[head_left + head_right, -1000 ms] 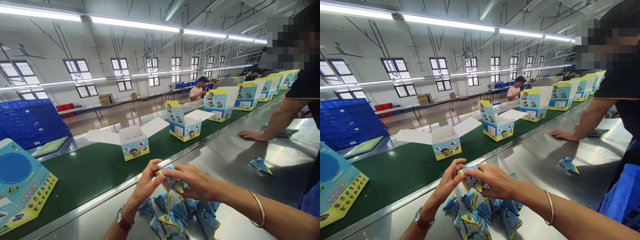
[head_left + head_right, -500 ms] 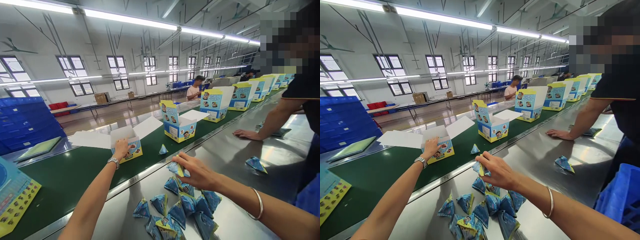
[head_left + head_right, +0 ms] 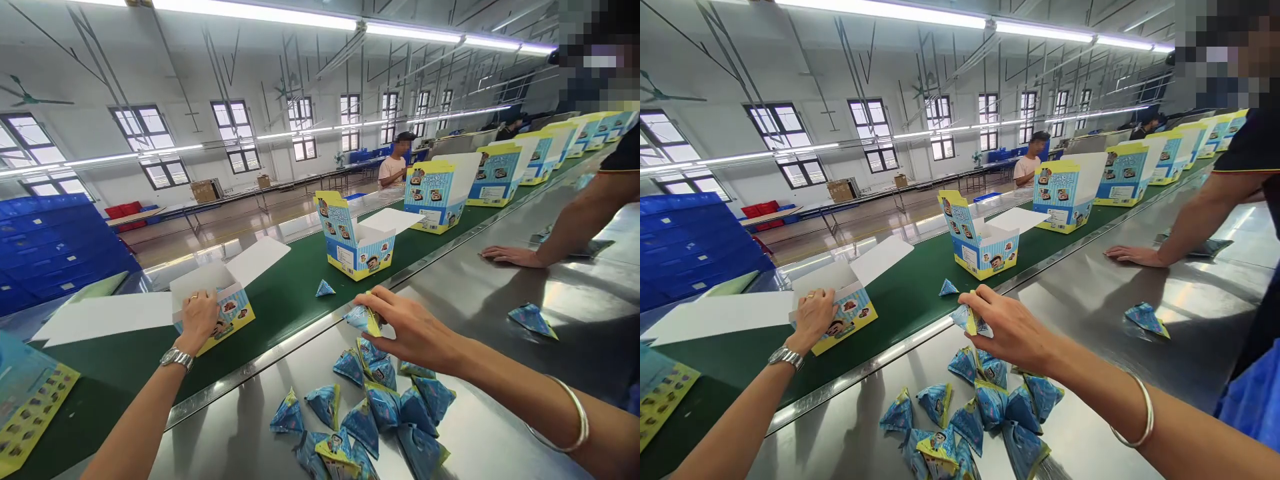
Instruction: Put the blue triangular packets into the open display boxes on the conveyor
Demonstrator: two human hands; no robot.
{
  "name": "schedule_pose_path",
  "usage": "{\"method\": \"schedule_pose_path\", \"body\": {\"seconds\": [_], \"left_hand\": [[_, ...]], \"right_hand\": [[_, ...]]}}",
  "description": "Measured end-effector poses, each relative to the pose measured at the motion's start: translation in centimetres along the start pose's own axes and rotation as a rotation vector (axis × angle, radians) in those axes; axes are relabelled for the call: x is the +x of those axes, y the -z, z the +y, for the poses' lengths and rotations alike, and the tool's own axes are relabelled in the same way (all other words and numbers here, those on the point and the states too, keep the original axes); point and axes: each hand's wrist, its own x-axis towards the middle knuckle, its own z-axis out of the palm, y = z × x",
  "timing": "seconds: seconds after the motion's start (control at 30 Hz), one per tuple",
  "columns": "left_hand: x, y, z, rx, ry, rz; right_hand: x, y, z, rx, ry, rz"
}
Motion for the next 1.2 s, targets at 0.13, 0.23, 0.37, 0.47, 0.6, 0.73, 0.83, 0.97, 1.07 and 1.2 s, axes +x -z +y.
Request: {"method": "schedule_pose_path", "body": {"seconds": [0.13,0.23,0.37,0.47,0.6,0.73,0.83,0.97,1.07,1.2], "left_hand": [[0.1,0.7,6.3,-0.198,-0.15,0.062],[2.7,-1.7,15.0,-0.411,-0.314,-0.084],[7.1,-6.4,25.1,-0.648,-0.265,-0.274],[8.4,-7.9,28.9,-0.79,-0.193,-0.349],[6.1,-6.2,30.0,-1.046,-0.243,-0.382],[1.4,-1.7,29.9,-1.368,-0.526,-0.503],[-0.7,1.6,29.8,-1.517,-0.697,-0.581],[0.8,4.2,29.2,-1.639,-0.866,-0.788],[5.0,5.6,29.7,-1.334,-1.065,-0.595],[12.3,7.4,32.8,-0.898,-0.988,-0.073]], "right_hand": [[-0.3,0.3,0.2,0.037,-0.001,0.004],[-0.5,0.0,0.5,0.053,-0.015,0.002],[-0.8,-0.7,0.7,0.063,-0.056,-0.075],[-0.9,-1.2,1.2,0.062,-0.101,-0.13],[-0.9,-1.8,2.2,0.091,-0.142,-0.091],[-0.9,-1.9,3.1,0.156,-0.104,-0.053],[-0.8,-1.5,3.5,0.325,-0.058,-0.111],[-0.5,-0.3,4.0,0.49,-0.083,-0.042],[-0.3,0.4,4.9,0.505,-0.171,0.142],[-0.4,0.7,6.7,0.514,-0.26,0.314]]}}
